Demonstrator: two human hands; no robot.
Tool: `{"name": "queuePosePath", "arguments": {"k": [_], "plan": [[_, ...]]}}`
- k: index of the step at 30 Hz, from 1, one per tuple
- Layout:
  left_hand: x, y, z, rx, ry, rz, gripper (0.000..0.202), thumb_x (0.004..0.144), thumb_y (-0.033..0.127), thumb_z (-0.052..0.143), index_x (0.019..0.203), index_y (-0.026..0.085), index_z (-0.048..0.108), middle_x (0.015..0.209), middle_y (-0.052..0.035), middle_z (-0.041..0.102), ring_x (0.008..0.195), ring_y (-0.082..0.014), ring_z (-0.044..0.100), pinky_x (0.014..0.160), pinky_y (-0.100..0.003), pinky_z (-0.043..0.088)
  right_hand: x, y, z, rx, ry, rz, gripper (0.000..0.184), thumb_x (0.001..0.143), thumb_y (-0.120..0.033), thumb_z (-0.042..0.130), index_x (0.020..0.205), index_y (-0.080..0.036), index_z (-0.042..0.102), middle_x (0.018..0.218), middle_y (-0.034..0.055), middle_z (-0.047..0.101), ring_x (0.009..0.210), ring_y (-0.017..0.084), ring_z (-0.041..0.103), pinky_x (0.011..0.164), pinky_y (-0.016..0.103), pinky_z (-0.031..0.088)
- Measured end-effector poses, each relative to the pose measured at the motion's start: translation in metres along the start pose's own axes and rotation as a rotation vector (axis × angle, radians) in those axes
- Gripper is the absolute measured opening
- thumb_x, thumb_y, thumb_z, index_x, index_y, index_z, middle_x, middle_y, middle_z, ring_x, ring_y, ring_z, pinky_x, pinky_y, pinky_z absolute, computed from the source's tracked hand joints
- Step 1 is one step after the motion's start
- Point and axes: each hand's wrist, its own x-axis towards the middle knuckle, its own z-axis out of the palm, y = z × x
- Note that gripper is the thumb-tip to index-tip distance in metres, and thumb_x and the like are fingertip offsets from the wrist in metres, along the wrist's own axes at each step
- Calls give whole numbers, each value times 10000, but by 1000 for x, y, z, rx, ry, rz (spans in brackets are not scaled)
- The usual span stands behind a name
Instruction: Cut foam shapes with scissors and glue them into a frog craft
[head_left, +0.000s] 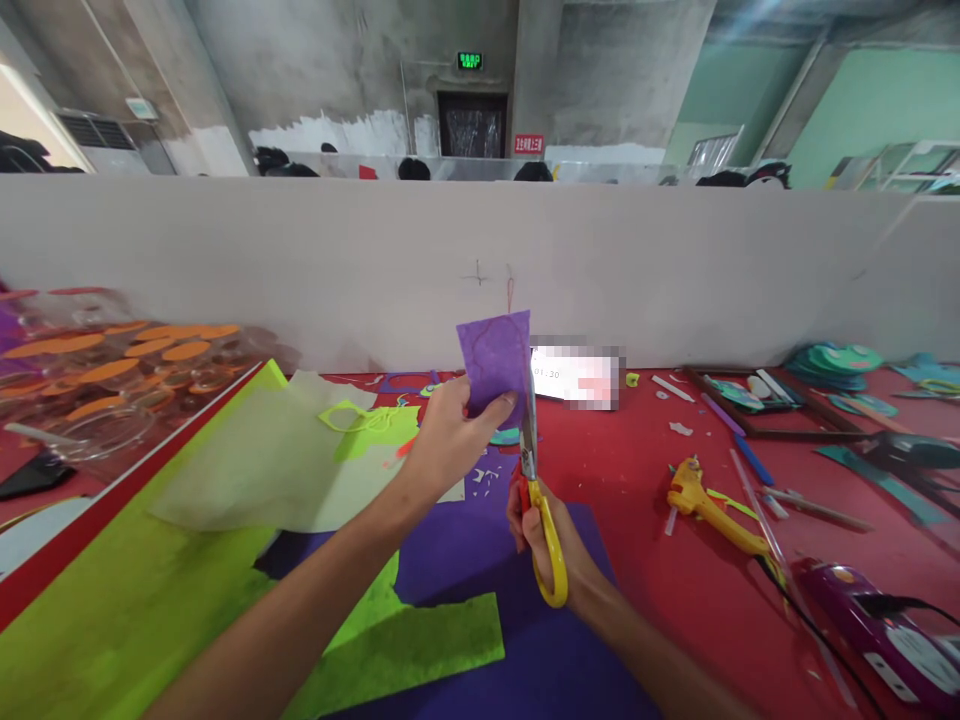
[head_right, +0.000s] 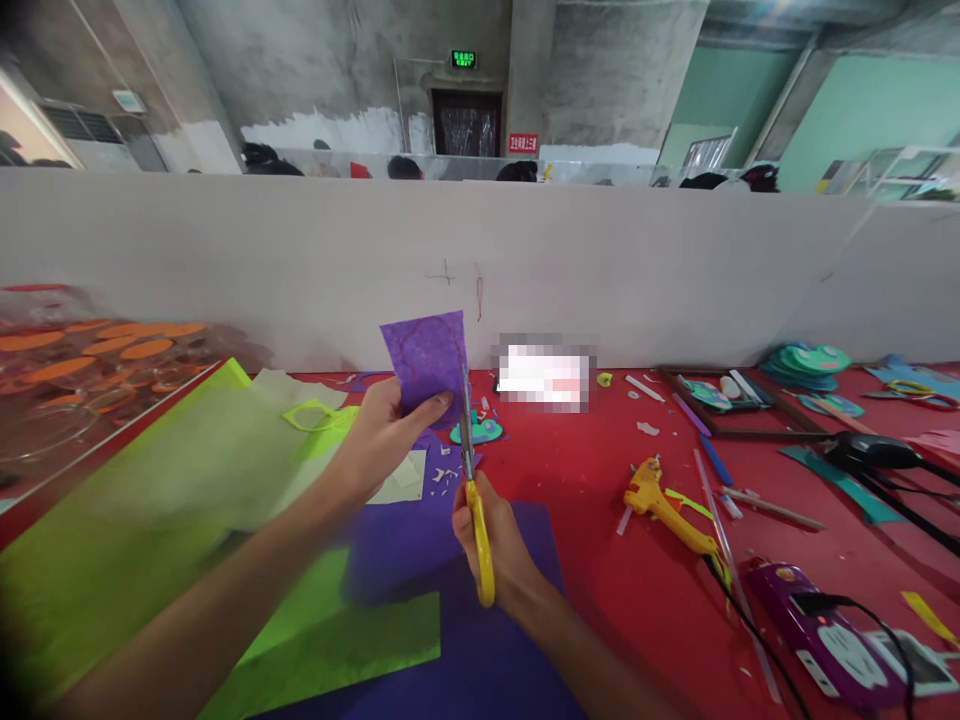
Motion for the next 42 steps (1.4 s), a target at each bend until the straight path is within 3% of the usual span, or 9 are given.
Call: {"name": "queuePosePath", "arguments": {"k": [8,13,19,30,42], "plan": [[-1,0,1,-1,-46,9,392,815,373,646,601,203,365,592,34,333,542,-93,274,488,-264,201,-2,2,-1,9,26,53,642,848,-867,426,947,-242,531,715,-12,468,554,133,416,480,271,399],[-1,1,1,-12,-105,56,329,803,326,652,602,193,429,602,25,403,557,-101,319,497,-253,245,2,5,0,35,58,46,720,808,-920,387,985,-236,522,660,-50,411,515,115,356,477,259,384],[-3,2,2,45,-195,29,309,837,351,608,622,184,463,613,25,412,569,-105,343,521,-256,271,0,4,-5,42,23,-5,670,869,-859,409,919,-206,552,658,-46,439,533,108,407,499,249,381],[-3,0,4,30,-195,26,272,849,358,613,664,168,553,634,6,498,581,-117,411,543,-258,326,-3,-4,-7,-32,71,-32,639,891,-828,427,800,-204,534,586,-48,451,500,103,422,489,241,360],[-2,0,1,65,-179,23,349,839,396,603,623,192,421,628,19,387,589,-113,333,543,-273,271,-4,-4,-12,-168,73,10,691,872,-883,320,783,-220,491,572,-56,419,472,100,400,450,231,336]]}}
